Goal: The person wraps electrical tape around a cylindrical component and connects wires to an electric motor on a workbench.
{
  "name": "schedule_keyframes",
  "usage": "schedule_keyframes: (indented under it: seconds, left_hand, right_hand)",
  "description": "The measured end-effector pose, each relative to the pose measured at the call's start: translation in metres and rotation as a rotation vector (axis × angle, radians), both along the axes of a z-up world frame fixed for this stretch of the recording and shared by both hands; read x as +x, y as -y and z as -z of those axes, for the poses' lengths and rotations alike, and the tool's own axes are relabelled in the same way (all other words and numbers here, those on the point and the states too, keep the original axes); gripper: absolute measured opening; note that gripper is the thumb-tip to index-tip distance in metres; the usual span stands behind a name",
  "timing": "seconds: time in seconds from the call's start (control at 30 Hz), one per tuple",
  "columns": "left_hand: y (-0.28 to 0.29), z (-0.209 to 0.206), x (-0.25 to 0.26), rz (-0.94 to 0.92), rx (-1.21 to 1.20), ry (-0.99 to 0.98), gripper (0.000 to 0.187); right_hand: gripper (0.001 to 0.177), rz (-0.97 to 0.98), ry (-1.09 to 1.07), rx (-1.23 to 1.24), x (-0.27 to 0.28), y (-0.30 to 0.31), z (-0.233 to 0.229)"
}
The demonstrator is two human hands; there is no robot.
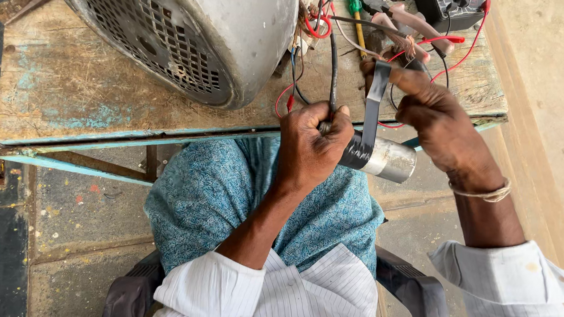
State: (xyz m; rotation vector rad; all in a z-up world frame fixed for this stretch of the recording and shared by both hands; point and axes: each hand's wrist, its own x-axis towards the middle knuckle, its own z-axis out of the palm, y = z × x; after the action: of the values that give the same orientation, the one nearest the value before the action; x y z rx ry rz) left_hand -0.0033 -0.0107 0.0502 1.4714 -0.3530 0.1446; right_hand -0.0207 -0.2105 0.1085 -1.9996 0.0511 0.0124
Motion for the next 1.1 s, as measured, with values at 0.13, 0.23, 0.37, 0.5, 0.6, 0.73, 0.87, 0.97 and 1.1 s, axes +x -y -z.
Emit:
schedule_keyframes:
  seconds: [0.13, 0.23, 0.37, 0.5, 0.6, 0.73, 0.87, 0.97, 1.1]
  left_hand:
    - [-0.002, -0.006, 0.0, 0.007, -0.039, -0.053, 0.028]
    - [-0.001, -0.01, 0.003, 0.055, -0.146, -0.103, 0.027]
    - [0.006, -0.015, 0.01, 0.04, -0.264, -0.124, 0.03]
    - [0.012, -0.017, 0.018, -0.084, -0.278, -0.137, 0.036]
    - [0.018, -0.013, 0.023, -0.233, -0.158, -0.042, 0.034]
    - [0.022, -0.006, 0.023, -0.338, -0.035, 0.003, 0.033]
    - [0.024, 0.006, 0.019, -0.344, 0.01, 0.007, 0.034]
    - [0.023, 0.013, 0.018, -0.377, 0.071, 0.069, 0.033]
    - [0.016, 0.02, 0.013, -0.378, 0.155, 0.211, 0.03]
  right_hand:
    - [0.064, -0.084, -0.078, 0.111, -0.014, -0.006, 0.015]
    - [0.061, -0.225, 0.003, 0.312, -0.02, -0.007, 0.039]
    - [0.04, -0.329, 0.563, -0.68, -0.034, -0.006, 0.077]
    - [0.031, -0.055, 0.233, -0.234, -0.076, -0.037, 0.076]
    - [0.025, -0.067, 0.356, -0.251, -0.101, -0.056, 0.073]
    - [0.018, -0.02, 0.376, -0.007, -0.133, -0.073, 0.08]
    - [0.014, -0.017, 0.419, 0.084, -0.154, -0.076, 0.074]
    - [0.026, 0.005, 0.359, 0.244, -0.159, -0.076, 0.053]
    - [0.042, -0.089, 0.414, 0.028, -0.142, -0.058, 0.011]
